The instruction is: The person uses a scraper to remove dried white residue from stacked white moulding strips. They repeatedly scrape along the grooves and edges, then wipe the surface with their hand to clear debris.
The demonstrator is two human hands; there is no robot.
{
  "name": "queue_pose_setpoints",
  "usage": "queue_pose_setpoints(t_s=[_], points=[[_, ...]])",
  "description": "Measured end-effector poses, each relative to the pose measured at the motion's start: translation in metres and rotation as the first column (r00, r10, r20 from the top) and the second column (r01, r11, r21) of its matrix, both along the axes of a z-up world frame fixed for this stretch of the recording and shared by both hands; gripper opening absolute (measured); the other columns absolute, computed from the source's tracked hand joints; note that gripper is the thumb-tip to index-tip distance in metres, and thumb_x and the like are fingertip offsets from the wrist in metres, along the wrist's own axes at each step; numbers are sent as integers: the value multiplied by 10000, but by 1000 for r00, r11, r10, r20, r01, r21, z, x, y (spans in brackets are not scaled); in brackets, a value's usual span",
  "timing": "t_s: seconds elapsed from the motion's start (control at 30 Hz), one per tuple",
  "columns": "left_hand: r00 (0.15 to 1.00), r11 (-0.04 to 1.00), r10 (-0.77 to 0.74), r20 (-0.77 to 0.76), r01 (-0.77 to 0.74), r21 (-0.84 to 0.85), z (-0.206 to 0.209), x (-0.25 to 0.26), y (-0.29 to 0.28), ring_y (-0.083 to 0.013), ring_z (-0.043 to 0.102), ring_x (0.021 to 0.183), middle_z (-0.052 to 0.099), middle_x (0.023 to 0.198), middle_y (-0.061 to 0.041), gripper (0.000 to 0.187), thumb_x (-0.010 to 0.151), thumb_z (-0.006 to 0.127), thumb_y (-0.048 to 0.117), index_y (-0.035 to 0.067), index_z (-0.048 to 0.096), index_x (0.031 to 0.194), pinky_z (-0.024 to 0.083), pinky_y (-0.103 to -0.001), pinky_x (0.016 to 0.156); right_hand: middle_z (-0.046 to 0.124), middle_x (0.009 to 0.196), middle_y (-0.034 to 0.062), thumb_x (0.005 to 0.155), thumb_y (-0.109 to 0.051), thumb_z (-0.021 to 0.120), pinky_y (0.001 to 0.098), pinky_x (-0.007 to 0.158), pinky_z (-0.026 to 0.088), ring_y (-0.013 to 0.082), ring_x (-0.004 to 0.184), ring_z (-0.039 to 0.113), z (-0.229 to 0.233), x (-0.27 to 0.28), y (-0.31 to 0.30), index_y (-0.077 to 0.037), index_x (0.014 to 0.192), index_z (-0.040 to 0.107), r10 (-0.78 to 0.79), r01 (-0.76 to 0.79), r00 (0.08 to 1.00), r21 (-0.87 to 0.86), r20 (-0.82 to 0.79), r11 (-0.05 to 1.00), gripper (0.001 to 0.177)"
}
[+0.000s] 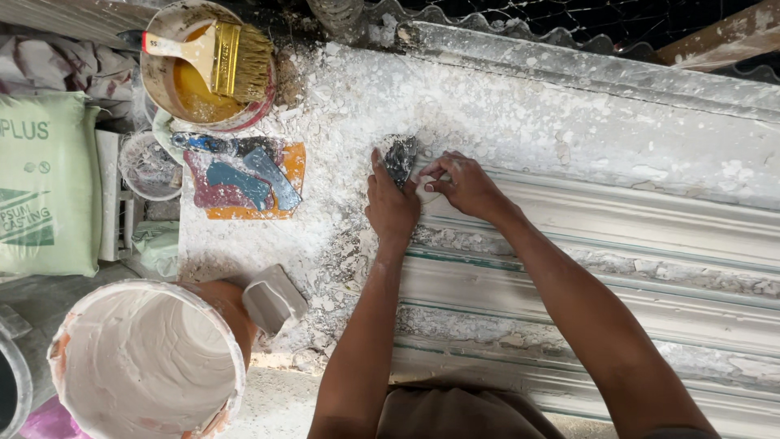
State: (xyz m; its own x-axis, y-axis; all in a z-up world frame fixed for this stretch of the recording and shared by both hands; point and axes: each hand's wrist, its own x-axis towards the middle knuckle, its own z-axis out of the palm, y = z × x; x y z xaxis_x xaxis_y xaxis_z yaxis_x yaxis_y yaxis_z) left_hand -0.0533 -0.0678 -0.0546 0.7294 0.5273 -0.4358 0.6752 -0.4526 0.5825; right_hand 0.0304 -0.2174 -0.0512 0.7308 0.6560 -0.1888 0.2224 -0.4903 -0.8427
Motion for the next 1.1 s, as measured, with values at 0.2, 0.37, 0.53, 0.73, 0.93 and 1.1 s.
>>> queue_pose_setpoints(t_s=[0.2, 0.37, 0.53, 0.73, 0.93, 1.1], points=[[991, 952, -131, 40, 114, 283, 17, -5, -15, -376, 623, 1101, 534, 1173, -134, 667, 1043, 470, 447, 202, 275, 1632, 530, -574, 804, 703, 1112, 170, 996, -243, 670, 577, 1115, 442, 409, 1176, 624, 43, -1, -9, -92, 1310, 628, -10, 1, 997, -118, -72, 993, 351], [967, 996, -66, 247, 48, 79, 43, -12, 9, -490, 627, 1079, 564, 1150, -228, 674, 1026, 523, 364, 125, 302, 1617, 534, -635, 811, 674, 1228, 135, 1008, -363, 641, 504, 1084, 475, 359, 1214, 623, 48, 8, -21, -178, 1387, 597, -179, 177, 984, -120, -9, 977, 424], [952, 998, 54, 300, -44, -39, 30, -31, 45, -491, 680, 1105, 677, 1190, -260, 598, 1029, 575, 199, 116, 344, 1574, 573, -609, 855, 516, 1433, 243, 993, -463, 671, 512, 1173, 354, 429, 1367, 506, 61, 2, -16, -105, 1563, 376, -231, 272, 937, -129, 263, 954, 735], [942, 985, 103, 320, -52, -164, 35, -67, 57, -296, 706, 653, 657, 738, -95, 276, 1093, 469, 221, 55, 425, 1310, 501, -453, 526, 552, 1380, 111, 943, -479, 711, 564, 892, 550, 400, 1229, 579, 8, -43, 13, -159, 1297, 685, 136, 108, 822, -386, 552, 916, 478], [941, 990, -127, 313, 141, -22, 30, -112, 45, -467, 703, 940, 678, 965, -277, 252, 1050, 501, 168, -3, 639, 1172, 581, -528, 739, 599, 1116, 87, 1015, -408, 633, 475, 830, 555, 365, 1097, 638, -31, -42, 4, -98, 1081, 665, 202, 125, 809, -496, 553, 859, 319], [968, 972, -226, 105, 231, -42, 31, -138, 41, -379, 742, 900, 679, 988, -216, 405, 1105, 415, 256, -20, 668, 1261, 625, -433, 646, 771, 1011, 114, 1003, -387, 636, 505, 867, 572, 360, 998, 736, 56, -47, -5, -203, 1224, 628, -283, 297, 955, -213, 92, 931, 288]])
